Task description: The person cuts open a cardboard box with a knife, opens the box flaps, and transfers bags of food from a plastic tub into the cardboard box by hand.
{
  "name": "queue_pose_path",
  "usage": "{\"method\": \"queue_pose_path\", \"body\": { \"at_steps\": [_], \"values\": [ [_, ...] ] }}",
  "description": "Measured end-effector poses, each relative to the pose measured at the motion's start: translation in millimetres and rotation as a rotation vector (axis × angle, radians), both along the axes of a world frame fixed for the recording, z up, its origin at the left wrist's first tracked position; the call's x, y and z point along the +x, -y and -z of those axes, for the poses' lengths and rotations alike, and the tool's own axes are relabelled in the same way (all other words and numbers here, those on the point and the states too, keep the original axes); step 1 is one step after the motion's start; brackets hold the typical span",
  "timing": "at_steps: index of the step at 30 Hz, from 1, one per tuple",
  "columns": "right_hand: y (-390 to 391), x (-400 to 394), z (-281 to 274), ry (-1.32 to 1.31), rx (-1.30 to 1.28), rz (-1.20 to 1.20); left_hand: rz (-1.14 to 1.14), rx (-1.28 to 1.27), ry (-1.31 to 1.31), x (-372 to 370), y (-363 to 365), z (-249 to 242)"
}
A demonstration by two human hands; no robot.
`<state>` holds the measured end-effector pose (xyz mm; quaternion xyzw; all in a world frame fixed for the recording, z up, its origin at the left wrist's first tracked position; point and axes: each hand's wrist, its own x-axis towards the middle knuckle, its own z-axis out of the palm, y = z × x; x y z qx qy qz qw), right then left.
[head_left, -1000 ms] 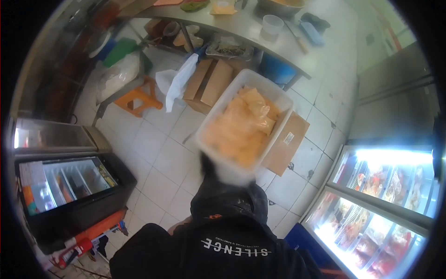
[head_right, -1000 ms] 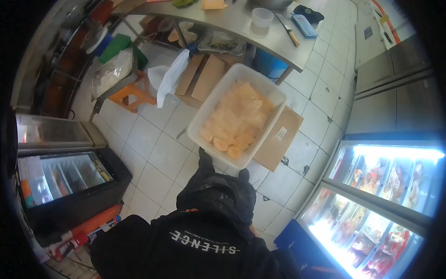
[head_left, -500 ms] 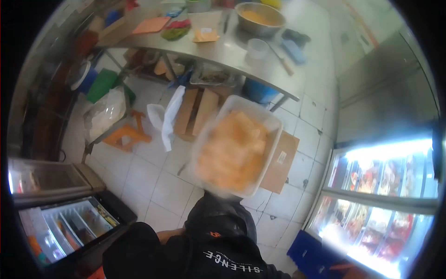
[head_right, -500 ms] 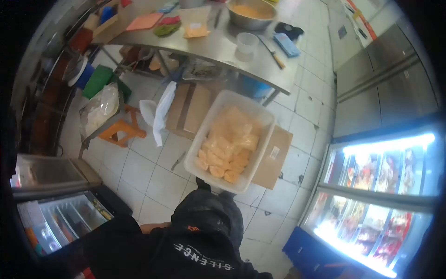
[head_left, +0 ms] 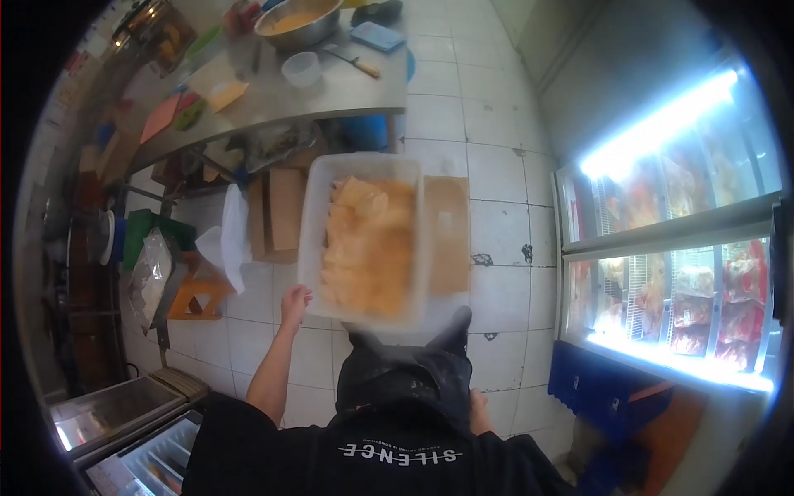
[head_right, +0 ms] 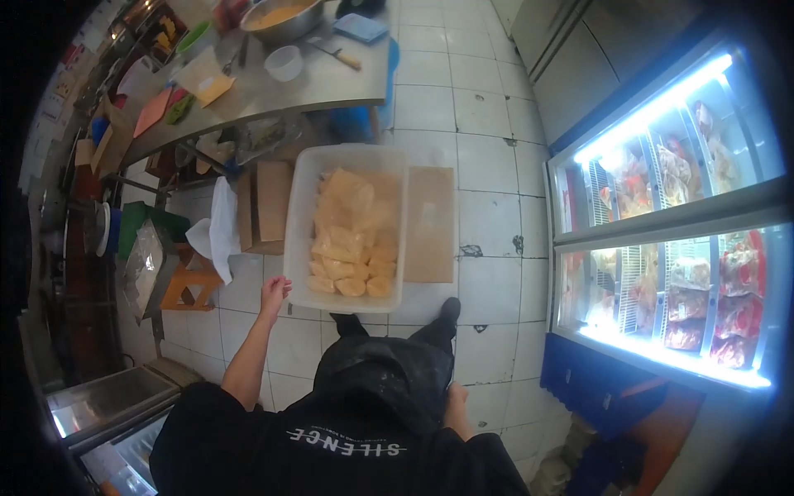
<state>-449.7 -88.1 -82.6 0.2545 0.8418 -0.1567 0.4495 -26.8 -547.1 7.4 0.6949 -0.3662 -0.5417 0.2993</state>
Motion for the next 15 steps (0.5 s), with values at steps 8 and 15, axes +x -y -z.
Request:
{"method": "queue_pose_path", "body": {
  "at_steps": [8,15],
  "values": [
    [-6,-250,-41,-0.224,-0.392,0.181,0.512,0.776,0.347,-193,-240,39],
    [63,-360,-66,-0.349,-0.581,0.439,0.571,1.397,-0.025,-309,-223,35]
  ]
}}
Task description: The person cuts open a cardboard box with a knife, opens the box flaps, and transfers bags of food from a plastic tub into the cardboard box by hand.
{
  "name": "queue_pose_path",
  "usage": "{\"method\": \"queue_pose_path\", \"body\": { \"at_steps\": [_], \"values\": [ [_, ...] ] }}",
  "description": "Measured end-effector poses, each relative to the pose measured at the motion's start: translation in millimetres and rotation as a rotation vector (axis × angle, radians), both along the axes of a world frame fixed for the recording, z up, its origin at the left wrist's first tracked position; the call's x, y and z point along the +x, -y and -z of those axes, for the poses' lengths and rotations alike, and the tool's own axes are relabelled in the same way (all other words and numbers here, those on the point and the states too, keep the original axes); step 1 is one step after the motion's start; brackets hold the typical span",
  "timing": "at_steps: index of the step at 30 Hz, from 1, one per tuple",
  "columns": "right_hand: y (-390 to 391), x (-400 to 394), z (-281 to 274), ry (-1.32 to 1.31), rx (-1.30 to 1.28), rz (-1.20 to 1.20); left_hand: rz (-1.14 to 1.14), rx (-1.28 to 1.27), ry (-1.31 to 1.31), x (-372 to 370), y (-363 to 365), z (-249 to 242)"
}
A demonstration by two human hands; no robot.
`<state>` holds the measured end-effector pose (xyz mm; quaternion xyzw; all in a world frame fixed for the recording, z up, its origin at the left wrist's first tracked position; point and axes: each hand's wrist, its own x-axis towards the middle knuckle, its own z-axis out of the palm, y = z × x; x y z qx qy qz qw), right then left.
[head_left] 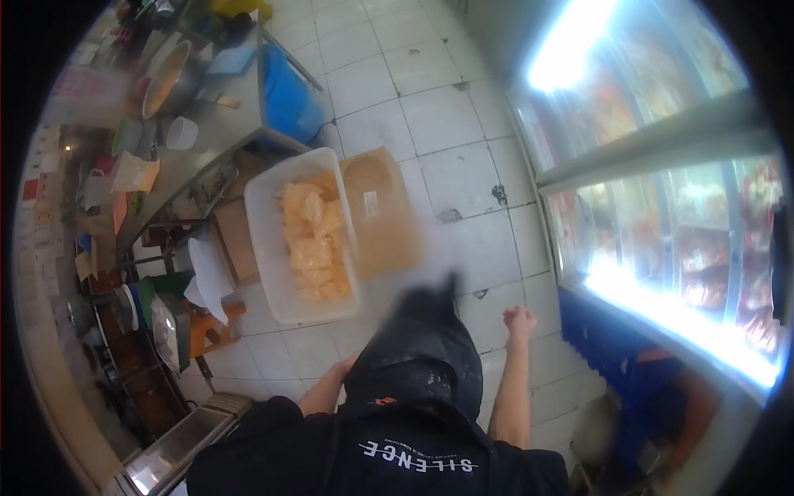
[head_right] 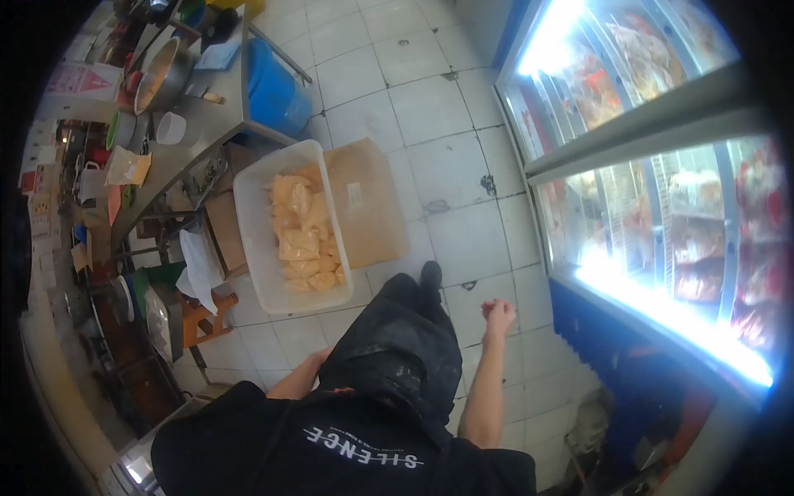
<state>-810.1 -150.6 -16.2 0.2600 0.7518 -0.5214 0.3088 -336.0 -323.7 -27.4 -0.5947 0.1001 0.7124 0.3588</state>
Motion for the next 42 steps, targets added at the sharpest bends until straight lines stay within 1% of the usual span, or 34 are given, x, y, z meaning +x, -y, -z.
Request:
{"method": "queue_pose_path", "body": {
  "at_steps": [2,4,5,7,8,9,11,12,13,15,17,18,19,20,21,22,23,25,26,27,28,29,30,31,32,33,34,35,36,38,39,40,41,42],
  "values": [
    [35,-8,16,0.090,-0.028,-0.085,-0.049,-0.031,-0.013,-22,27,17],
    [86,-7,19,0.149,-0.047,-0.189,-0.254,-0.449,-0.261,-32,50,47],
    [109,-5,21,0.133,-0.108,-0.283,-0.302,-0.470,-0.262,-59,64,40],
    [154,-9,12,0.060,-0.062,-0.664,-0.679,-0.868,0.175,-121,102,11],
    [160,-16,47,-0.020,-0.037,-0.852,-0.586,-0.940,0.142,-129,113,30],
    [177,-31,60,-0.038,-0.004,-1.003,-0.667,-0.978,0.157,-146,122,43],
    [205,-65,73,-0.087,0.073,-1.240,-0.370,-1.020,0.175,-182,132,59],
    [235,-90,72,-0.121,0.113,-1.326,-0.450,-0.996,0.179,-200,137,61],
    [271,-109,54,-0.154,0.103,-1.375,-0.525,-0.963,0.177,-218,137,63],
    [328,-150,1,-0.317,0.321,-1.350,-0.358,-0.867,0.229,-239,144,68],
    [407,-179,-8,-0.484,0.380,-1.478,-0.312,-1.160,0.278,-262,159,61],
    [449,-192,-15,-0.614,0.468,-1.530,-0.536,-1.096,0.235,-265,156,103],
    [491,-190,-20,-0.642,0.395,-1.491,-0.577,-1.089,0.208,-269,167,82],
    [536,-182,-17,-0.857,0.302,-1.637,-0.788,-1.113,0.164,-273,179,75],
    [584,-158,-25,-0.897,0.154,-1.646,-0.780,-1.183,0.323,-277,186,66],
    [632,-131,-37,-0.821,0.026,-1.708,-0.906,-1.072,0.323,-274,195,38],
    [680,-91,-67,-0.841,-0.043,-1.780,-1.019,-1.089,0.402,-272,192,43],
    [771,-18,-73,-0.959,-0.383,-1.871,-1.152,-1.106,0.502,-270,194,43],
    [810,22,-76,-1.082,-0.645,-1.846,-1.296,-1.074,0.621,-274,186,24],
    [851,65,-85,-1.098,-0.741,-1.858,-1.448,-1.016,0.763,-282,176,8],
    [881,102,-121,-1.097,-0.754,-1.859,-1.523,-1.022,0.814,-293,168,1],
    [909,128,-154,-1.048,-0.683,-1.995,-1.602,-0.999,0.894,-310,150,-9],
    [932,157,-177,-1.161,-0.651,-2.070,-1.691,-0.962,1.006,-330,126,0],
    [957,185,-149,-1.154,-0.694,-2.126,-1.665,-1.032,1.008,-360,113,-25],
    [983,212,-121,-1.143,-0.738,-2.182,-1.771,-0.927,1.196,-396,113,-42],
    [998,239,-85,-1.300,-0.878,-1.929,-1.814,-0.786,1.289,-445,96,-52],
    [1006,251,-82,-1.326,-0.955,-1.790,-1.851,-0.681,1.357,-477,81,-35],
    [1013,260,-81,-1.293,-0.877,-1.826,-1.831,-0.533,1.309,-523,58,-15],
    [1020,265,-73,-1.373,-0.836,-1.845,-2.018,-0.750,1.004,-574,34,-6],
    [1033,264,-64,-1.455,-0.770,-1.929,-0.441,-0.435,0.743,-637,57,-9],
    [1040,261,-60,-1.452,-0.745,-1.995,-0.454,-0.407,0.741,-666,66,-11],
    [1069,297,-47,-1.486,-0.724,-1.969,-0.652,-0.407,0.787,-671,81,-29],
    [1093,302,-21,-1.504,-0.713,-1.937,-0.815,-0.399,0.864,-683,91,-37],
    [1105,301,-22,-1.560,-0.628,-1.985,-0.934,-0.404,0.934,-689,98,-42]
  ]
}}
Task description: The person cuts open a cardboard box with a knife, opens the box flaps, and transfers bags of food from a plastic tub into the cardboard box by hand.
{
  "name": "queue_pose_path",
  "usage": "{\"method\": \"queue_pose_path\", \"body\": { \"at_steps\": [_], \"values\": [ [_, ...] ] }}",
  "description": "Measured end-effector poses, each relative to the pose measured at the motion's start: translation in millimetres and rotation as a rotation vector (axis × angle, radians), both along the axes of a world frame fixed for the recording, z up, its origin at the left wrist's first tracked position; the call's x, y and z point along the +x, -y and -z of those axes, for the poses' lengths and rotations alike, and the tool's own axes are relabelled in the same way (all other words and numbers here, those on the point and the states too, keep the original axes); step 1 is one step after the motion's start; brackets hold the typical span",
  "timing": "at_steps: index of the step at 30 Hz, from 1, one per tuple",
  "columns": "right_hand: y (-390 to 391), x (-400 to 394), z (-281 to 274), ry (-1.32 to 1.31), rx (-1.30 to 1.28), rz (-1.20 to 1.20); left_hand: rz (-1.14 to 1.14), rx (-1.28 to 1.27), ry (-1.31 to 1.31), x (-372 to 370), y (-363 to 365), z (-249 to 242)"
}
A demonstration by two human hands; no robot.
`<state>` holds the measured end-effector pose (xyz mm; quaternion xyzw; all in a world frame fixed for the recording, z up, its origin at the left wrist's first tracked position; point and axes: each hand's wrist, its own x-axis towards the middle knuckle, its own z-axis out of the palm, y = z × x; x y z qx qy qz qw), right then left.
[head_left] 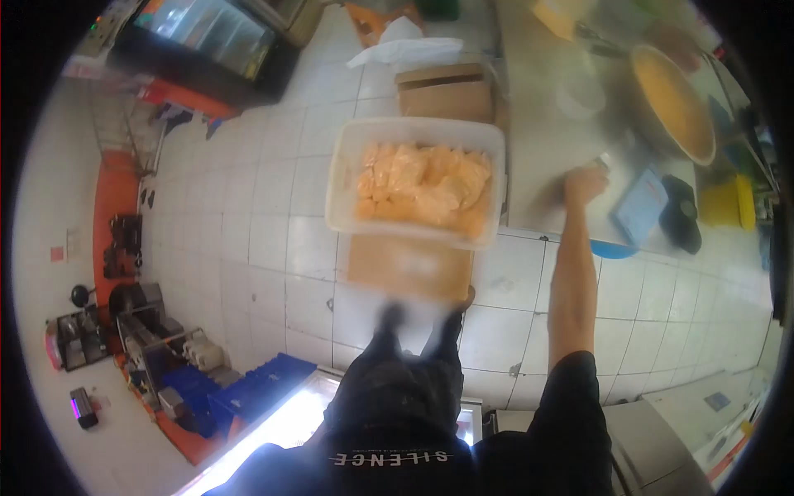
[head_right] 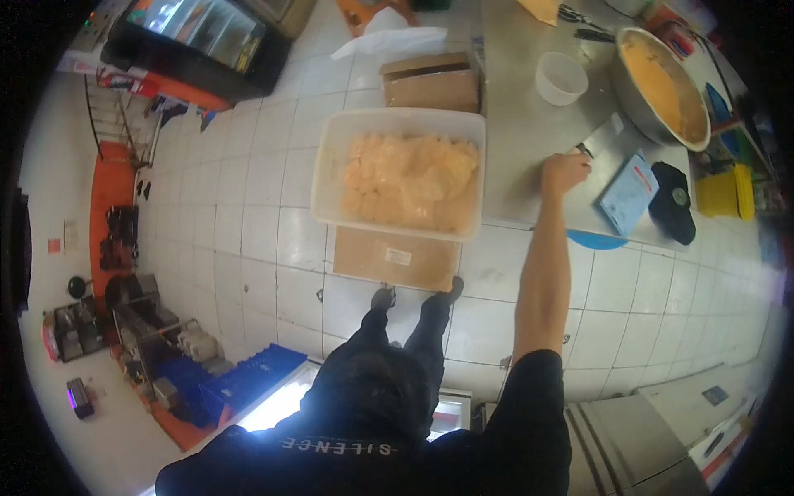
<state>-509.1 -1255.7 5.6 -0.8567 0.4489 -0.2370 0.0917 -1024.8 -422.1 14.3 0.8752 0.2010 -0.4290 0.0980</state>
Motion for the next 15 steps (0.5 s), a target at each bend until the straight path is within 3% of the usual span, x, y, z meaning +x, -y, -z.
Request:
{"method": "queue_pose_path", "body": {
  "at_steps": [2,3,6,7,10,11,12,13,14,15],
  "values": [
    [29,2,2,-0.136,0.069,-0.021,-0.169,-0.047,0.103,5,18,-15],
    [46,-8,10,-0.126,0.227,-0.088,-0.224,-0.054,0.149,7,25,-18],
    [78,-58,44,0.247,0.811,-0.192,-0.306,-0.068,0.249,20,35,-26],
    [51,-83,19,0.346,0.888,-0.100,-0.293,-0.088,0.260,28,36,-24],
    [-74,-159,-45,0.585,0.752,-0.103,-0.186,-0.188,0.226,57,16,-11],
    [-115,-184,-60,0.696,0.944,-0.059,-0.116,-0.278,0.197,68,8,-11],
    [-155,-213,-57,0.694,0.827,-0.100,-0.125,-0.249,0.148,86,8,-19],
    [-196,-238,-66,0.717,0.973,-0.034,-0.132,-0.221,0.098,104,10,-29],
    [-229,-265,-54,0.800,1.104,-0.012,0.155,-0.351,0.230,92,-55,32],
    [-259,-294,-36,0.791,1.242,0.080,-0.311,-0.221,0.202,120,-40,22]
  ]
}}
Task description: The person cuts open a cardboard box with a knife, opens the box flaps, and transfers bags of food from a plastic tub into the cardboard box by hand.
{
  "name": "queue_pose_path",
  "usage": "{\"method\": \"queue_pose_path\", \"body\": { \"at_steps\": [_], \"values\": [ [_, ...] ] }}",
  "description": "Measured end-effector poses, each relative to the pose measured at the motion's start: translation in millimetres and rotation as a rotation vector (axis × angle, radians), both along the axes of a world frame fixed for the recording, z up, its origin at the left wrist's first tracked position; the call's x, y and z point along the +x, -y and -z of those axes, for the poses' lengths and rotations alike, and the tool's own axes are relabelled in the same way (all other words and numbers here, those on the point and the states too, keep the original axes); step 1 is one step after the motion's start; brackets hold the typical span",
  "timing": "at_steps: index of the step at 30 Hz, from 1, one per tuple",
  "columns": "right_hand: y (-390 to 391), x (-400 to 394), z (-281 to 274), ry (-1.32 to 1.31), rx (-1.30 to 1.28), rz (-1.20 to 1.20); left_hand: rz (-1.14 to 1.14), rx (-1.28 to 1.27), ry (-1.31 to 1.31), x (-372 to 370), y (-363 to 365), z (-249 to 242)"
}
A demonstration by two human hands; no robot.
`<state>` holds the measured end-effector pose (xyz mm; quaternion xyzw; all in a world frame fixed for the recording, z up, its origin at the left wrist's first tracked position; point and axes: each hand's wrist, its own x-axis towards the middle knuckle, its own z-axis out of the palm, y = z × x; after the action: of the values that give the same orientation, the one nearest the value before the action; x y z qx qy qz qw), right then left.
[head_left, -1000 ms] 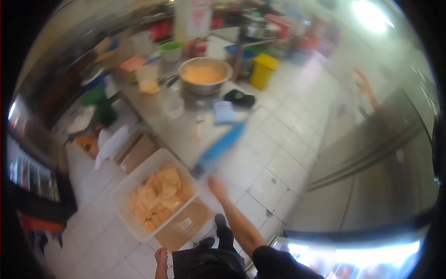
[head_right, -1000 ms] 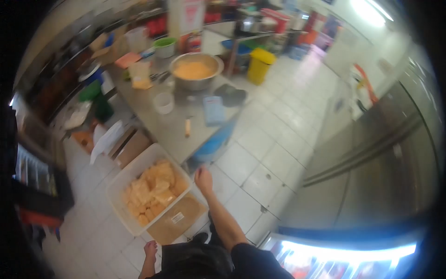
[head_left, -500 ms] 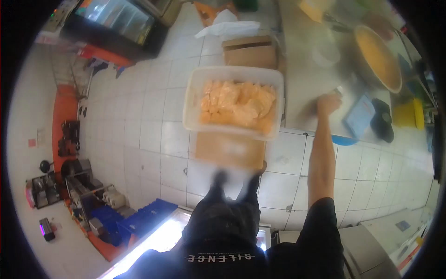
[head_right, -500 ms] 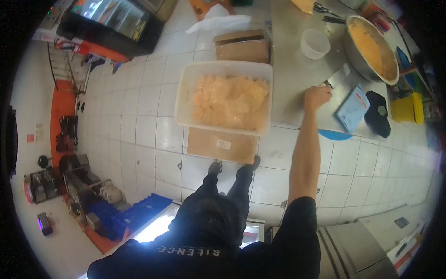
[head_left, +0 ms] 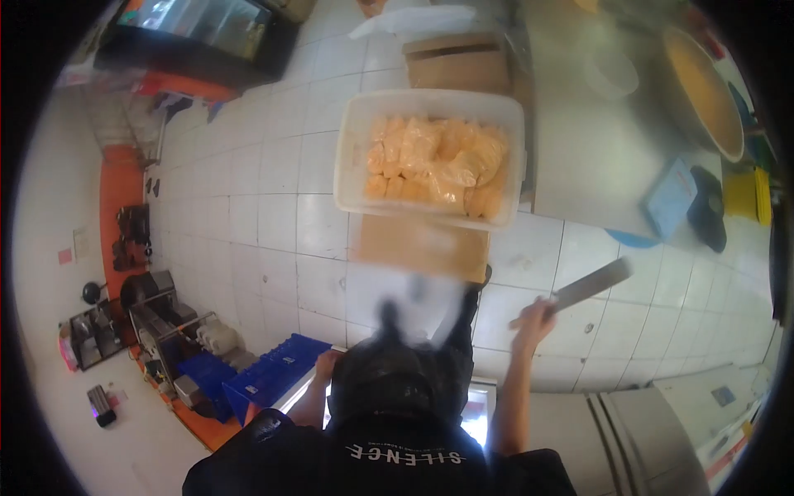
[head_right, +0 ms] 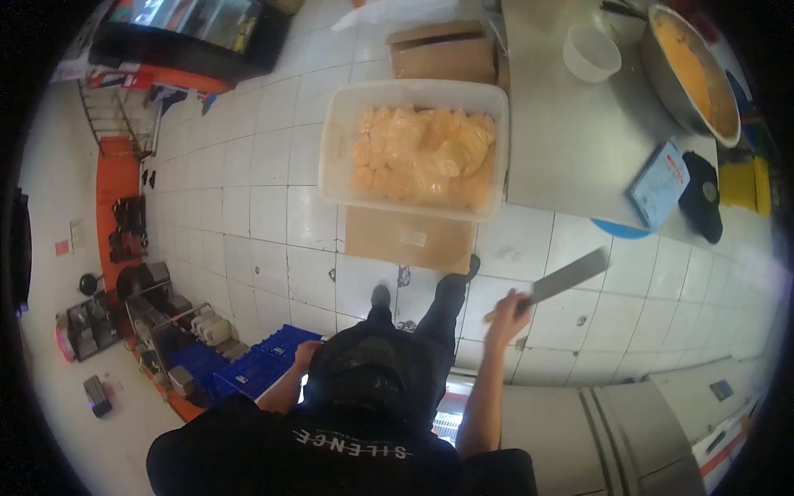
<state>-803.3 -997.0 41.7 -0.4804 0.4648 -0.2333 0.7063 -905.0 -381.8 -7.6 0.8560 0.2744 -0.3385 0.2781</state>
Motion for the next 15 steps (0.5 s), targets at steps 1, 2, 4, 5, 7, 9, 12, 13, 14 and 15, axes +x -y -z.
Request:
{"method": "queue_pose_path", "body": {
  "at_steps": [1,2,4,5,7,9,12,13,14,15],
  "values": [
    [-34,-17,4,-0.120,0.090,0.084,-0.094,0.098,-0.046,27,10,-6],
    [-64,-40,28,-0.221,0.149,0.139,0.008,0.148,-0.015,56,7,-5],
    [-106,-55,40,-0.343,0.187,0.152,-0.008,0.102,0.030,115,7,5],
    [-126,-61,63,-0.400,0.196,0.152,-0.118,0.011,0.033,144,6,18],
    [-156,-67,124,-0.505,0.201,0.174,0.019,-0.197,0.193,190,-29,88],
    [-170,-59,194,-0.646,0.068,0.139,0.154,-0.209,0.254,234,-44,158],
    [-168,-40,302,-0.843,-0.240,0.044,0.364,-0.072,0.352,281,-50,273],
    [-168,-25,331,-0.853,-0.391,0.111,0.476,0.009,0.411,291,-59,316],
    [-163,-23,370,-0.856,-0.476,0.145,0.397,-0.023,0.446,301,-55,347],
    [-162,-6,377,-0.877,-0.514,0.149,0.312,-0.045,0.487,313,-42,372]
  ]
}}
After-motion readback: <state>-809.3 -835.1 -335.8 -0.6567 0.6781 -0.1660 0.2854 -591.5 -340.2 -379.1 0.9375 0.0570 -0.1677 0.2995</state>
